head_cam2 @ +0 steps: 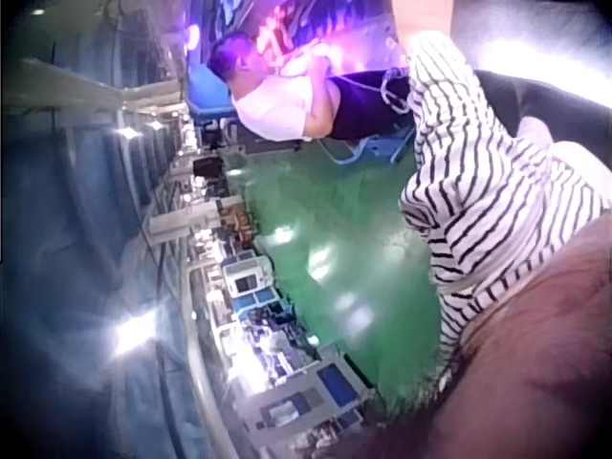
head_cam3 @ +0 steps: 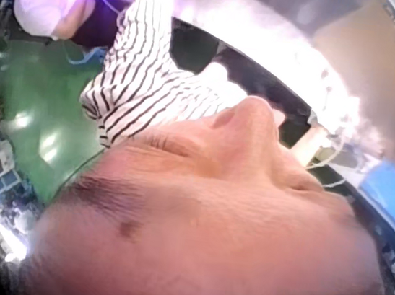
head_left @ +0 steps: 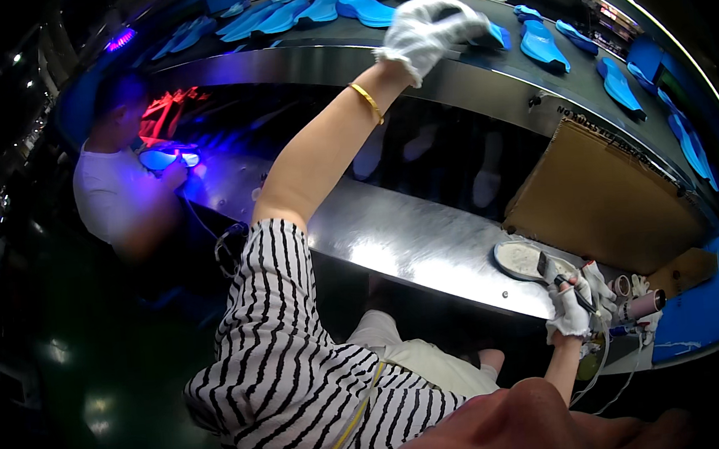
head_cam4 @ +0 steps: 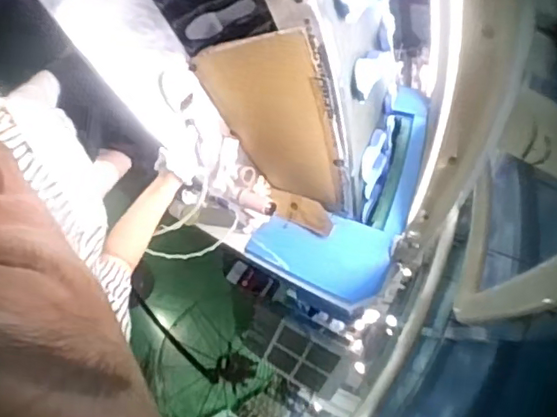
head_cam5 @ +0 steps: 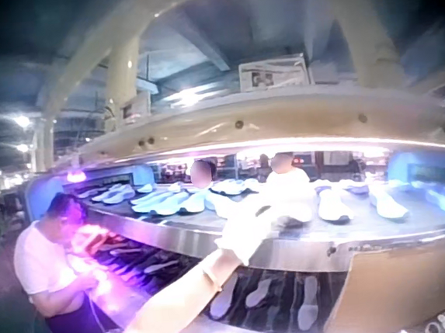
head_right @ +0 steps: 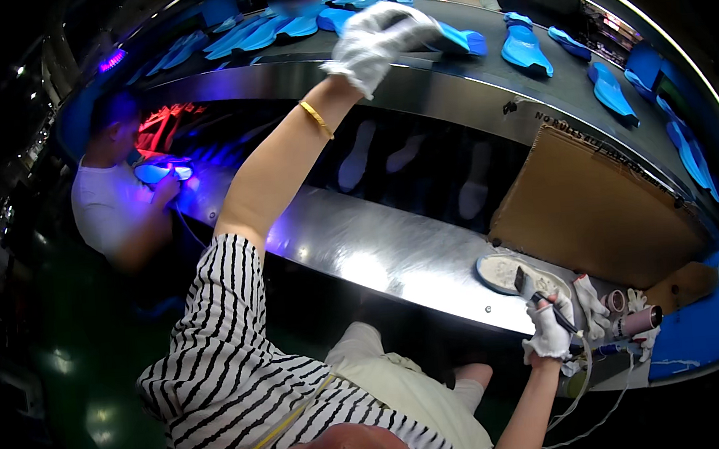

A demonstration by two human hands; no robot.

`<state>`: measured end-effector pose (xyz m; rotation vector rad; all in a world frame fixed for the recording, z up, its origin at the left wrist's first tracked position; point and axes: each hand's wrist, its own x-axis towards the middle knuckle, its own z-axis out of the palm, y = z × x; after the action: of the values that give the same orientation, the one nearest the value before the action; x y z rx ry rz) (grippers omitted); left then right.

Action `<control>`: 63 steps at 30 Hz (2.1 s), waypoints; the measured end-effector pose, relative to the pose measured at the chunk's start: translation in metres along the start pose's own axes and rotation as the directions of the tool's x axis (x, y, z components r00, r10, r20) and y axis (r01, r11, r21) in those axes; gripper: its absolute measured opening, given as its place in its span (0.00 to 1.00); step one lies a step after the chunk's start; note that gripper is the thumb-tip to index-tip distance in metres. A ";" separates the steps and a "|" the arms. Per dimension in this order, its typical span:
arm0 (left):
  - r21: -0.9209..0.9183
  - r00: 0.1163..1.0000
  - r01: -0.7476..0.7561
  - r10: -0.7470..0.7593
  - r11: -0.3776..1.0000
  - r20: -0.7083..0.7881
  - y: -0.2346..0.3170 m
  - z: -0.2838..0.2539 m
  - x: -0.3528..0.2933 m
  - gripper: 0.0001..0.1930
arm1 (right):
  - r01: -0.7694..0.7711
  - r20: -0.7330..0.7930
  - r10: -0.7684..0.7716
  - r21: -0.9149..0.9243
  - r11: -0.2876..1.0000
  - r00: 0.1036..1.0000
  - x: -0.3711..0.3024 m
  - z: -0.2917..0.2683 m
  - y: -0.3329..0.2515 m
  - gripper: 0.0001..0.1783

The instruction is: The person applies adhesive to the bottom of blue shoe soles using a brush, then places the soles onto a moving conveyor belt.

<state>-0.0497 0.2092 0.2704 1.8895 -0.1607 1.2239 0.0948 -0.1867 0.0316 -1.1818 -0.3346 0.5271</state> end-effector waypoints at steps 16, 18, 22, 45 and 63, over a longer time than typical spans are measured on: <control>-0.828 0.659 0.462 -0.501 -0.319 0.561 -0.010 0.114 -0.238 0.41 | 0.187 0.098 -0.176 -0.123 0.975 0.980 -0.033 0.048 -0.020 0.06; -0.773 0.608 0.492 -0.477 -0.401 0.635 -0.001 0.124 -0.267 0.46 | 0.216 0.133 -0.198 -0.133 0.967 0.971 -0.044 0.059 -0.027 0.07; -0.742 0.574 0.535 -0.471 -0.403 0.670 0.017 0.136 -0.272 0.50 | 0.344 0.252 -0.284 -0.239 0.908 0.925 -0.047 0.077 -0.022 0.06; -0.845 0.563 0.535 -0.745 -0.001 0.358 0.017 0.191 -0.282 0.43 | 0.550 0.311 -0.465 -0.299 0.780 0.829 -0.048 0.115 -0.007 0.10; -0.794 0.670 0.354 -0.459 -0.494 0.584 0.011 0.156 -0.265 0.51 | 0.488 0.445 -0.330 -0.305 0.818 0.832 -0.081 0.105 0.004 0.08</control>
<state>-0.0843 0.0061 0.0415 0.1245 -0.1718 0.0993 -0.0279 -0.1479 0.0665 -1.3541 -1.0579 0.2921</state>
